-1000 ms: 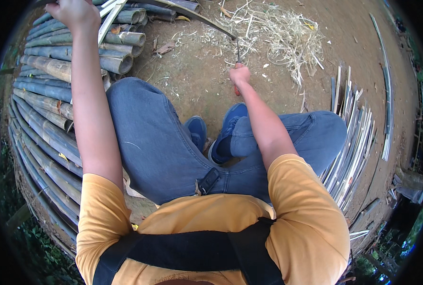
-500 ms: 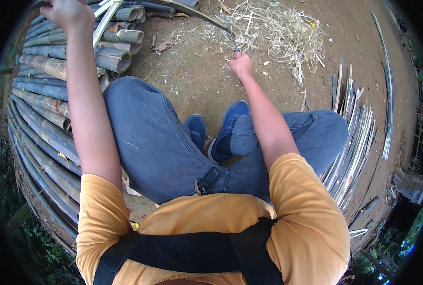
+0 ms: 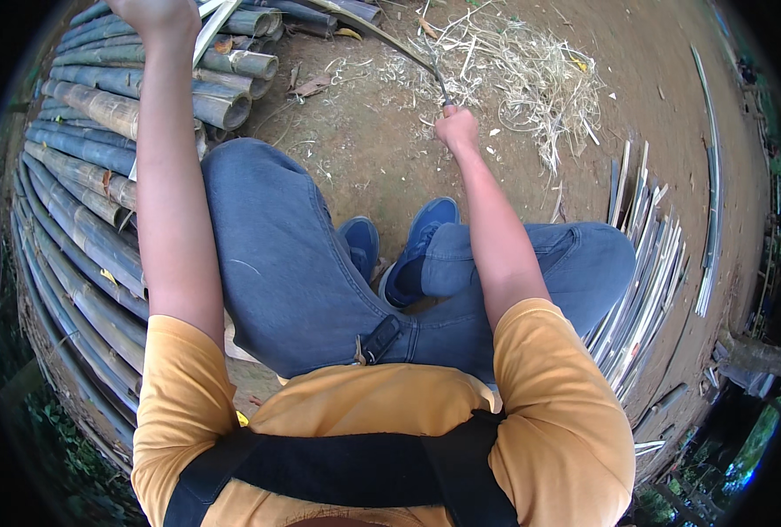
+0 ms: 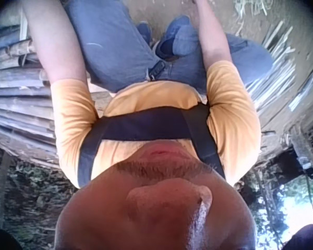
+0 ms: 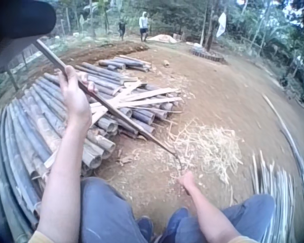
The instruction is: The person shaves a strip of bamboo using a knife, removing thin layers of wood and smoothing the surface.
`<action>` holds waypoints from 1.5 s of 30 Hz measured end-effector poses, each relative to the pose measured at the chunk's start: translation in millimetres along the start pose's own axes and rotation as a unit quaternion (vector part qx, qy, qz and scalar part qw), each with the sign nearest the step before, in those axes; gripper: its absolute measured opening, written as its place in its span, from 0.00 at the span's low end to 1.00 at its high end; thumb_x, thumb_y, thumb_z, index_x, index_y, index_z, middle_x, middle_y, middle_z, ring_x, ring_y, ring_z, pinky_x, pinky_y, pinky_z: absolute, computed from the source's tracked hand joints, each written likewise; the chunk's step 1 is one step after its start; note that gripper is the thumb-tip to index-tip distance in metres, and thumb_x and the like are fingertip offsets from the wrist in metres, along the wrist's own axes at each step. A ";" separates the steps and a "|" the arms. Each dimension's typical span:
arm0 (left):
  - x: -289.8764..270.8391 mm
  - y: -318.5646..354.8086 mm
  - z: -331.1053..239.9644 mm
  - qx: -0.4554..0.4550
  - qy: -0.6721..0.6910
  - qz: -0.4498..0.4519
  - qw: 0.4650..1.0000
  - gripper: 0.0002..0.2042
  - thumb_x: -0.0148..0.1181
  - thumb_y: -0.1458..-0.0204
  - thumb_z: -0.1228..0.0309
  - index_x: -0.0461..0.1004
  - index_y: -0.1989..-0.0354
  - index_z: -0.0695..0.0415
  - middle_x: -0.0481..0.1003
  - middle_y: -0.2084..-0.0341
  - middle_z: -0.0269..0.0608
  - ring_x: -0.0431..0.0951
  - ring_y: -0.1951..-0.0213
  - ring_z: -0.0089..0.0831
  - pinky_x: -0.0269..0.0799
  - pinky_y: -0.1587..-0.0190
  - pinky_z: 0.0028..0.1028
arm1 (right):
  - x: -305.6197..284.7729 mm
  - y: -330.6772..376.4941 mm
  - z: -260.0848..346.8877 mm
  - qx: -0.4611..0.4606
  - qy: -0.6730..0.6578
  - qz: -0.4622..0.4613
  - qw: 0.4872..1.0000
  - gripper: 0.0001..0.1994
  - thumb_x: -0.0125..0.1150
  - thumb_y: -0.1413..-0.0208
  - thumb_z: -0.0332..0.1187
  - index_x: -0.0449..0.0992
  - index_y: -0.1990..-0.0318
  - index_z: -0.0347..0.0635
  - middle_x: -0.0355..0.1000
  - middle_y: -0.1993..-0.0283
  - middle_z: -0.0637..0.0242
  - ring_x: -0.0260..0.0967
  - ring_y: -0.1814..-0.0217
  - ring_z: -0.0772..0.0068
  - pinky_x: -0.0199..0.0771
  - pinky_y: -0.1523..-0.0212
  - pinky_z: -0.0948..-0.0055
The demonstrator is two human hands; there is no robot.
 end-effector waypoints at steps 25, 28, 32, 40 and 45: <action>2.4 -3.6 6.4 0.018 -0.007 -0.001 1.000 0.13 0.50 0.33 0.56 0.59 0.60 0.50 0.63 0.78 0.30 0.67 0.81 0.23 0.68 0.77 0.26 | 20.0 -29.5 -58.6 0.018 -0.048 -0.029 0.998 0.17 0.54 0.41 0.41 0.80 0.54 0.39 0.78 0.56 0.44 0.76 0.50 0.43 0.72 0.50 0.52; -1.6 0.9 -0.6 0.059 -0.030 0.000 0.998 0.13 0.53 0.34 0.57 0.60 0.59 0.51 0.64 0.79 0.31 0.68 0.81 0.23 0.70 0.78 0.26 | 28.1 -20.1 -48.4 0.012 -0.056 -0.013 0.998 0.14 0.56 0.43 0.40 0.80 0.58 0.40 0.78 0.58 0.43 0.76 0.51 0.42 0.73 0.50 0.52; 3.7 3.8 -6.7 0.065 -0.090 -0.032 0.993 0.13 0.57 0.36 0.60 0.62 0.58 0.53 0.70 0.78 0.34 0.72 0.80 0.24 0.72 0.78 0.25 | 33.4 -1.4 -16.9 -0.044 -0.086 -0.049 0.994 0.10 0.55 0.45 0.37 0.77 0.63 0.41 0.77 0.61 0.42 0.75 0.54 0.39 0.73 0.50 0.51; -5.3 -5.0 -0.8 0.073 -0.093 -0.030 0.993 0.15 0.60 0.37 0.62 0.63 0.55 0.57 0.77 0.74 0.43 0.77 0.80 0.28 0.76 0.78 0.27 | 34.8 -19.1 -30.6 -0.028 -0.076 -0.038 0.996 0.11 0.54 0.44 0.37 0.78 0.62 0.41 0.77 0.61 0.43 0.76 0.55 0.40 0.73 0.51 0.51; -3.9 -1.4 -3.8 0.065 -0.093 -0.029 0.993 0.15 0.60 0.37 0.63 0.62 0.54 0.57 0.77 0.73 0.44 0.77 0.79 0.29 0.76 0.77 0.28 | 33.8 -7.4 -17.4 -0.039 -0.061 -0.055 0.996 0.13 0.54 0.42 0.38 0.79 0.60 0.41 0.78 0.60 0.44 0.76 0.54 0.42 0.73 0.51 0.51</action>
Point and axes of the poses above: each hand's wrist, its own y-axis away from the middle knuckle, its own x-axis out of the palm, z = x × y, the point moved 9 cm from there along -y, towards the middle knuckle
